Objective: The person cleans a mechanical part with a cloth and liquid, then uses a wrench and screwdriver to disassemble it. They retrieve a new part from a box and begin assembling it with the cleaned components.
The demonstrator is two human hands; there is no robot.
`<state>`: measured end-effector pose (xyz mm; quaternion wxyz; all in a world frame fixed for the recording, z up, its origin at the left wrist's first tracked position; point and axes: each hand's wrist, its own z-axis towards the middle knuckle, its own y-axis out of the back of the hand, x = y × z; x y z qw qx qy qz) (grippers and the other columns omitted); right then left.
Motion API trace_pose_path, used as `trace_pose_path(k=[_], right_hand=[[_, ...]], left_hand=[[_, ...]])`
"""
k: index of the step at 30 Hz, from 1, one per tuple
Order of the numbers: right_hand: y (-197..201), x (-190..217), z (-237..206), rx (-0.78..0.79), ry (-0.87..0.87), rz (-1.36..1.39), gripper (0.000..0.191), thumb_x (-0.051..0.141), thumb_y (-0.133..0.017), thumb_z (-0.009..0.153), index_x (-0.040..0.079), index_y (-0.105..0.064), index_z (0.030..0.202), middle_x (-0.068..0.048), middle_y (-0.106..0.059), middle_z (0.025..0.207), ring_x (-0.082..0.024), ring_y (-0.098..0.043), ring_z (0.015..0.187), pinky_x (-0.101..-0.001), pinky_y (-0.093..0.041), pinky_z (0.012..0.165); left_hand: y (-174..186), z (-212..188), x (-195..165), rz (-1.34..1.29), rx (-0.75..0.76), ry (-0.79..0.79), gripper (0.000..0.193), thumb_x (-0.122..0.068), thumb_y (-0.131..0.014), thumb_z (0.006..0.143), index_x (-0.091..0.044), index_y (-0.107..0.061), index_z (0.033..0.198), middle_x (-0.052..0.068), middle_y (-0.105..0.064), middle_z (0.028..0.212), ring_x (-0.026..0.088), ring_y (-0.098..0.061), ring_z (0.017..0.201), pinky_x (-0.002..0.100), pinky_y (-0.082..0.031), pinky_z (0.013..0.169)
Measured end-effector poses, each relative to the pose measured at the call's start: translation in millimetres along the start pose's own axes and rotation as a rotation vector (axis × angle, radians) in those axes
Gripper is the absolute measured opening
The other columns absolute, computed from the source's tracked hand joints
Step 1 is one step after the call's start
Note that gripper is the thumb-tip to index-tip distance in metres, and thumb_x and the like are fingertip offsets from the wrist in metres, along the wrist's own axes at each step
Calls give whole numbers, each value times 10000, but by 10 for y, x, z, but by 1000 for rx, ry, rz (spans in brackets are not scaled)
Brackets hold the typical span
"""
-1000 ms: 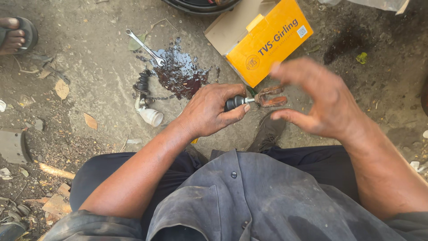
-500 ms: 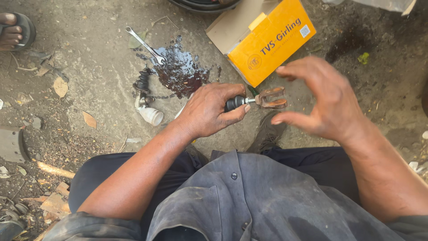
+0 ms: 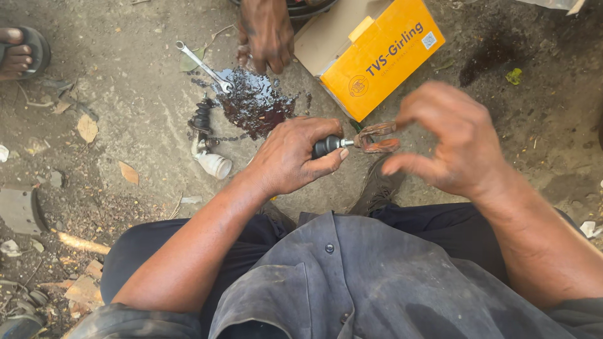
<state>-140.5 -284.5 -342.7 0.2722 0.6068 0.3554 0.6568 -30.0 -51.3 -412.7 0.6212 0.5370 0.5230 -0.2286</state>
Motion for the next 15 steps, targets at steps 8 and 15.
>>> trace_pose_path(k=[8,15], right_hand=[[-7,5,-46,33,72,-65,426,456,-767,833,55,-702,962,-70,-677,870,-289,-651,818,-424,-493,746],[42,42,35,-87,83,-61,515,514,-766,746,44,-639,914,-110,-637,917,-307,-641,877,-419,-496,795]], left_hand=[[12,7,-7,-25,4,-27,307,-381,-647,932,-77,-605,951,115,-603,794,346,-646,810,473,-497,698],[20,13,-24,-31,40,40,332,-403,-639,936,-73,-604,942,114,-602,776,335,-647,777,468,-495,670]])
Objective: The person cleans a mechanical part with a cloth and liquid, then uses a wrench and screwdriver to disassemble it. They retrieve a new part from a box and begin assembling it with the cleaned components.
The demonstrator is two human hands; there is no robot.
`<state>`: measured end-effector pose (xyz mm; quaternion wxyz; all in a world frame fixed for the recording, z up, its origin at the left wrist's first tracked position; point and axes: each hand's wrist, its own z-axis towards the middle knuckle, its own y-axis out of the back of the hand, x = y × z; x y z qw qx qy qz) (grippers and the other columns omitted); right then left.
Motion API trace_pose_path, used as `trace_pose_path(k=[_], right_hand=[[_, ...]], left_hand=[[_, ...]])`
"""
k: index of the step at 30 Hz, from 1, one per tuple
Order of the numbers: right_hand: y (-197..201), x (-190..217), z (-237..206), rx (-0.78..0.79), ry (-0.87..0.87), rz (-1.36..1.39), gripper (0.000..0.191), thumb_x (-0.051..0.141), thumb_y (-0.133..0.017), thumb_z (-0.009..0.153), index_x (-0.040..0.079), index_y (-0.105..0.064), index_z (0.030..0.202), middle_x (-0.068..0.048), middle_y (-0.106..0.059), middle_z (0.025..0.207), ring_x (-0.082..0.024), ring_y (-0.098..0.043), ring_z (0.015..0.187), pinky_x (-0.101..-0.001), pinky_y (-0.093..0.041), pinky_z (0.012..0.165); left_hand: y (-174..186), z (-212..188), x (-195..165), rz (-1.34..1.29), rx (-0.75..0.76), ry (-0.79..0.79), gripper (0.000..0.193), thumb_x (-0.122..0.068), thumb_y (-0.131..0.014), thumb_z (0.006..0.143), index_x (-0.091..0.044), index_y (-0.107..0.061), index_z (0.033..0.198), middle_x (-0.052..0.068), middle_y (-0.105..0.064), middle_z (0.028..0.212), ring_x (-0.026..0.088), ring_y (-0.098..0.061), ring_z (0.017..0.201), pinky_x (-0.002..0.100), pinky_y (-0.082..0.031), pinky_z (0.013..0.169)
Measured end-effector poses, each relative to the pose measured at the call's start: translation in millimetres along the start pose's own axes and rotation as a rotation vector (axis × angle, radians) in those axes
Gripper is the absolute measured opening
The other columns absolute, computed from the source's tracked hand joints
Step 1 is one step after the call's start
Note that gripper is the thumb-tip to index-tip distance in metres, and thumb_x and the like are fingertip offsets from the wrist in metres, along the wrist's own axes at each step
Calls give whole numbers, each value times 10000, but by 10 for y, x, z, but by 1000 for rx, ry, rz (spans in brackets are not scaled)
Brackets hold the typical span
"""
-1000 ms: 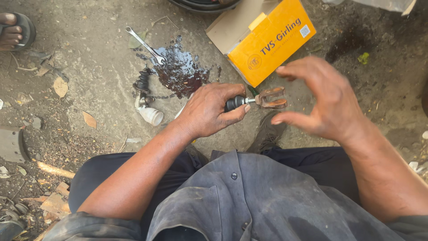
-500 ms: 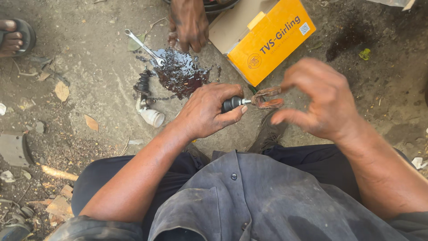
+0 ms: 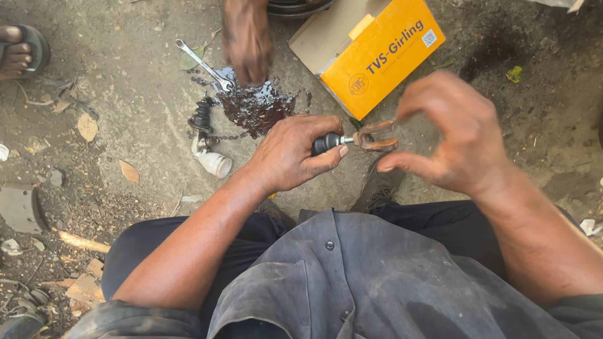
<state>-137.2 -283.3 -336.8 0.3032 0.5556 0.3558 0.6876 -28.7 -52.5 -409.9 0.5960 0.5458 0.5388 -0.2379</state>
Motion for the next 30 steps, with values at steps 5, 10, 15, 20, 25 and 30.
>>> trace_pose_path(k=[5,10,15,20,25,30], right_hand=[[32,0,-44,22,118,13,340,267,-781,885,27,-734,1122,-85,-687,1055,-264,-639,930,-373,-513,829],[-57,-38,-87,126,-56,-111,443,484,-789,744,57,-681,795,-72,-643,820,-269,-626,790,-410,-495,733],[17,-3,-29,-1,-16,38,464,475,-773,761,56,-647,916,-87,-648,931,-270,-644,898,-414,-504,789],[42,25,-61,29,93,15,299,189,-759,791,41,-758,1050,-105,-716,920,-260,-658,826,-389,-527,719],[-113,-54,-142,138,-79,-55,423,463,-795,728,64,-709,840,-66,-670,799,-233,-628,774,-401,-504,712],[-87,-79,-112,28,-18,1,493,529,-781,743,71,-651,870,-76,-672,880,-232,-657,871,-402,-518,769]], left_hand=[[12,-10,8,3,-21,-46,330,-399,-628,949,-69,-604,953,120,-604,791,346,-648,805,474,-500,688],[-25,-4,8,26,-23,-57,329,-395,-635,932,-70,-613,973,121,-618,809,355,-649,831,484,-504,721],[-46,-22,11,18,-6,-36,331,-401,-636,936,-71,-607,953,120,-611,805,348,-651,844,479,-506,720],[-31,-34,17,-7,-19,-57,324,-397,-635,942,-76,-609,973,110,-620,824,340,-652,852,468,-508,717],[-46,-16,10,28,-6,-42,316,-392,-634,934,-78,-609,957,112,-611,810,338,-647,833,470,-501,718],[-58,-19,18,7,-14,-69,324,-398,-627,951,-75,-601,963,115,-608,813,341,-641,835,474,-499,729]])
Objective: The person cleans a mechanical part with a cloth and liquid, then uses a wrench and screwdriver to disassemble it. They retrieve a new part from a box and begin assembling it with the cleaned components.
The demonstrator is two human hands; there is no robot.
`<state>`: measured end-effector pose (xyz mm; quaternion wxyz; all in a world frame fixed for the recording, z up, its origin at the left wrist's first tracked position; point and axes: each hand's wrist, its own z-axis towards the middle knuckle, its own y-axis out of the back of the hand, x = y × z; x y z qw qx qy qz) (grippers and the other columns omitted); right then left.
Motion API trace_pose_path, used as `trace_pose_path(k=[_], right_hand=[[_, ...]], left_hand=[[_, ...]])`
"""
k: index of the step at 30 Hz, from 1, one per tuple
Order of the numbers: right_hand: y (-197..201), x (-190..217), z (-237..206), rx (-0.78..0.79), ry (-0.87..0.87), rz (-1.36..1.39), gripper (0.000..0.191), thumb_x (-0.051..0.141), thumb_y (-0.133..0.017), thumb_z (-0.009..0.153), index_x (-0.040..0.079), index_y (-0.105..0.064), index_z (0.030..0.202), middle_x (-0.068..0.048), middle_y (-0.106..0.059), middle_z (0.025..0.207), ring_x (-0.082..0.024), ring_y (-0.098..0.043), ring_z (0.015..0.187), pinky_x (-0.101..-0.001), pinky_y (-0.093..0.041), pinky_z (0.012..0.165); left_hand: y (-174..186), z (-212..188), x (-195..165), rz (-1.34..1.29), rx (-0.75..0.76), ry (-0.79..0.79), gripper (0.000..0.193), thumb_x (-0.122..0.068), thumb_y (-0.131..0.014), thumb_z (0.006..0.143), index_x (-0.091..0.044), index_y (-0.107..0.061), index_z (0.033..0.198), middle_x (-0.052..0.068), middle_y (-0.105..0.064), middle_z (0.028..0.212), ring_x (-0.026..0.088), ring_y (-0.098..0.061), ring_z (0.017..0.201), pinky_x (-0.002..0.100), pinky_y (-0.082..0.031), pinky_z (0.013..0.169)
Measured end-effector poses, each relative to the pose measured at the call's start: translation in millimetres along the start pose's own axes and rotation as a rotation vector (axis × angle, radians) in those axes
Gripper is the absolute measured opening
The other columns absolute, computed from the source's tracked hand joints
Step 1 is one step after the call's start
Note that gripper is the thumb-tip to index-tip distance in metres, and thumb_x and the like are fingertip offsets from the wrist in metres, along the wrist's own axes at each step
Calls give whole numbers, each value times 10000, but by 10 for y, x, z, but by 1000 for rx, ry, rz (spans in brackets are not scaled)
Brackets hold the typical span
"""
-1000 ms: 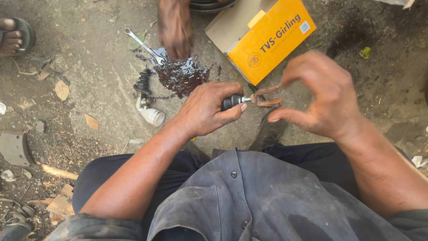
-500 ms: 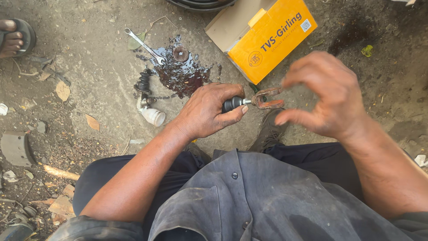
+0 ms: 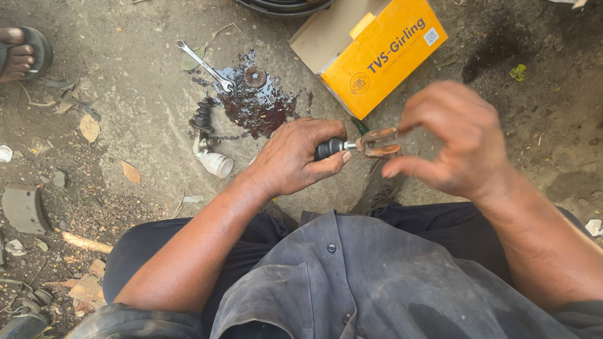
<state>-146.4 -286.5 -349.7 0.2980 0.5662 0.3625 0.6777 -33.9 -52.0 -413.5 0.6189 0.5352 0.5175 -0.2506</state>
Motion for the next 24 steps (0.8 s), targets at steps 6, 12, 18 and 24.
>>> trace_pose_path(k=[6,12,18,24], right_hand=[[68,89,-22,23,104,3,376,291,-797,796,62,-724,1085,-69,-721,971,-238,-674,889,-393,-535,771],[29,44,2,112,-55,-95,509,527,-823,681,88,-652,875,-51,-678,849,-252,-655,821,-410,-524,742],[79,70,31,-37,88,84,570,389,-805,772,-1,-647,1157,-140,-690,1021,-285,-675,911,-415,-543,791],[-11,56,-58,114,-3,9,467,424,-779,818,98,-700,1144,-29,-733,1006,-214,-694,916,-389,-555,813]], left_hand=[[22,4,13,-10,22,1,337,-407,-626,951,-72,-597,958,121,-602,800,342,-643,832,477,-498,718],[-4,13,-22,8,28,-5,325,-399,-635,933,-76,-615,964,114,-629,811,343,-653,832,476,-503,715],[3,5,12,-68,45,31,336,-408,-622,953,-73,-621,983,121,-621,799,341,-656,816,472,-510,719],[23,8,22,-34,58,1,337,-406,-619,950,-69,-615,972,124,-619,788,340,-656,807,481,-509,712]])
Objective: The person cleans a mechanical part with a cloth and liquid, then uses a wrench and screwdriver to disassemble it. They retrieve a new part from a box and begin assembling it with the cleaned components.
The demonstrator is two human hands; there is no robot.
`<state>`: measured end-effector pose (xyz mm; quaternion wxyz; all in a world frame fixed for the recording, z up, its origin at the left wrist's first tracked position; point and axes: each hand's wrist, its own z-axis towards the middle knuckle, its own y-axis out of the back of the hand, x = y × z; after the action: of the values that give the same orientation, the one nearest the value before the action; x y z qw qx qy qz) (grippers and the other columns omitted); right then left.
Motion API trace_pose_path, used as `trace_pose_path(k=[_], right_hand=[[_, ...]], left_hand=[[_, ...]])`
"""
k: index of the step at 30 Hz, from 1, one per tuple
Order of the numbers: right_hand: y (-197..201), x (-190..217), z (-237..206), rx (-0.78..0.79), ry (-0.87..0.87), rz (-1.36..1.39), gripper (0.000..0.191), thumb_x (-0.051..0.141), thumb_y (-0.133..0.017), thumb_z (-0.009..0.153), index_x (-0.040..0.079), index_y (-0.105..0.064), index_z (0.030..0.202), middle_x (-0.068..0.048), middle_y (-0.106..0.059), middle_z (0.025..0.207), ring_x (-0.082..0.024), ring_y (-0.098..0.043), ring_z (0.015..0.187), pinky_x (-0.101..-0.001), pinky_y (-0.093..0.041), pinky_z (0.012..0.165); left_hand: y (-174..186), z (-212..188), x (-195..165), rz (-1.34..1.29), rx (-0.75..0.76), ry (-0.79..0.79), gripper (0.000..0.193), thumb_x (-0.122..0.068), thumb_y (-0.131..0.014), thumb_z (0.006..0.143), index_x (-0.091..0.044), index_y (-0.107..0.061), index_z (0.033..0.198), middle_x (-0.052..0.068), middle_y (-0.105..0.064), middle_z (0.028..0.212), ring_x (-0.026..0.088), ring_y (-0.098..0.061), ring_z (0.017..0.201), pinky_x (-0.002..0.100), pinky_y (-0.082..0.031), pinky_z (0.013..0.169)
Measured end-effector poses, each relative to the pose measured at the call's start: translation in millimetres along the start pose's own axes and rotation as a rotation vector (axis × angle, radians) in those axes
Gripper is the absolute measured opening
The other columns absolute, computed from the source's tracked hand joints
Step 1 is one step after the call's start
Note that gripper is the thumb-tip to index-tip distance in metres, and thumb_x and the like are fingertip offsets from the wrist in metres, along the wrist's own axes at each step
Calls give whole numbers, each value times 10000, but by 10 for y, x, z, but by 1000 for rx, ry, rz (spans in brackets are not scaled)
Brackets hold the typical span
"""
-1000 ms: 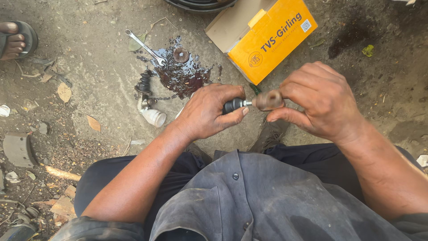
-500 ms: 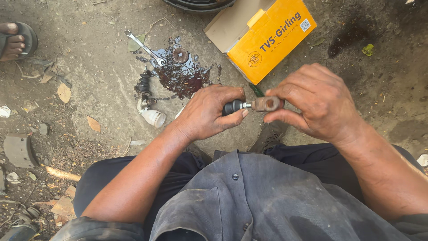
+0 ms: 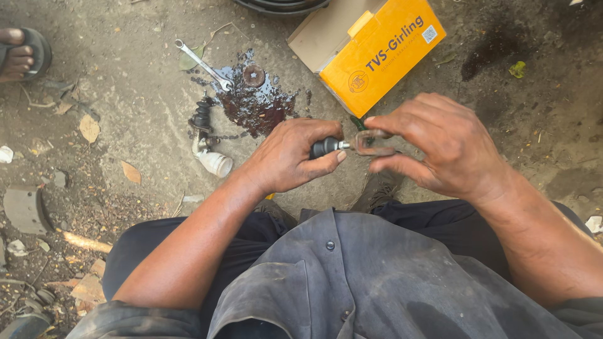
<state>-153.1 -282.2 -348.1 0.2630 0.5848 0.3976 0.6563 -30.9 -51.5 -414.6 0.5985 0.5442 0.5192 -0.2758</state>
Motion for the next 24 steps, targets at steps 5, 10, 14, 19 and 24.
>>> trace_pose_path(k=[5,10,14,19,24], right_hand=[[45,27,49,125,-117,-145,561,644,-739,648,113,-665,813,-52,-673,788,-242,-659,769,-406,-547,710],[144,124,143,-128,107,87,579,337,-787,741,13,-630,1195,-168,-679,1010,-320,-665,918,-430,-545,780],[109,145,98,-28,55,52,546,18,-793,744,102,-687,1273,-80,-736,1005,-265,-693,895,-395,-555,796],[40,98,34,36,-27,-3,562,366,-833,753,61,-693,1203,-63,-679,839,-269,-677,803,-411,-534,741],[57,89,77,25,-68,0,597,530,-796,703,84,-685,1083,-70,-683,864,-275,-681,817,-412,-542,743]], left_hand=[[-4,3,-15,7,-25,-55,331,-392,-640,943,-64,-623,984,126,-643,830,359,-662,849,477,-516,730],[12,-28,10,-65,-26,-23,338,-391,-634,961,-58,-622,1011,143,-621,793,367,-658,800,468,-504,707],[19,-35,24,-69,9,15,345,-396,-634,959,-58,-624,1025,151,-621,761,375,-661,768,468,-502,688],[11,-35,17,-50,3,-4,355,-408,-631,955,-63,-627,1038,156,-643,787,383,-669,790,479,-514,710],[-2,-41,20,-38,-4,-22,363,-414,-630,954,-61,-634,1039,152,-654,800,389,-673,807,490,-506,706]])
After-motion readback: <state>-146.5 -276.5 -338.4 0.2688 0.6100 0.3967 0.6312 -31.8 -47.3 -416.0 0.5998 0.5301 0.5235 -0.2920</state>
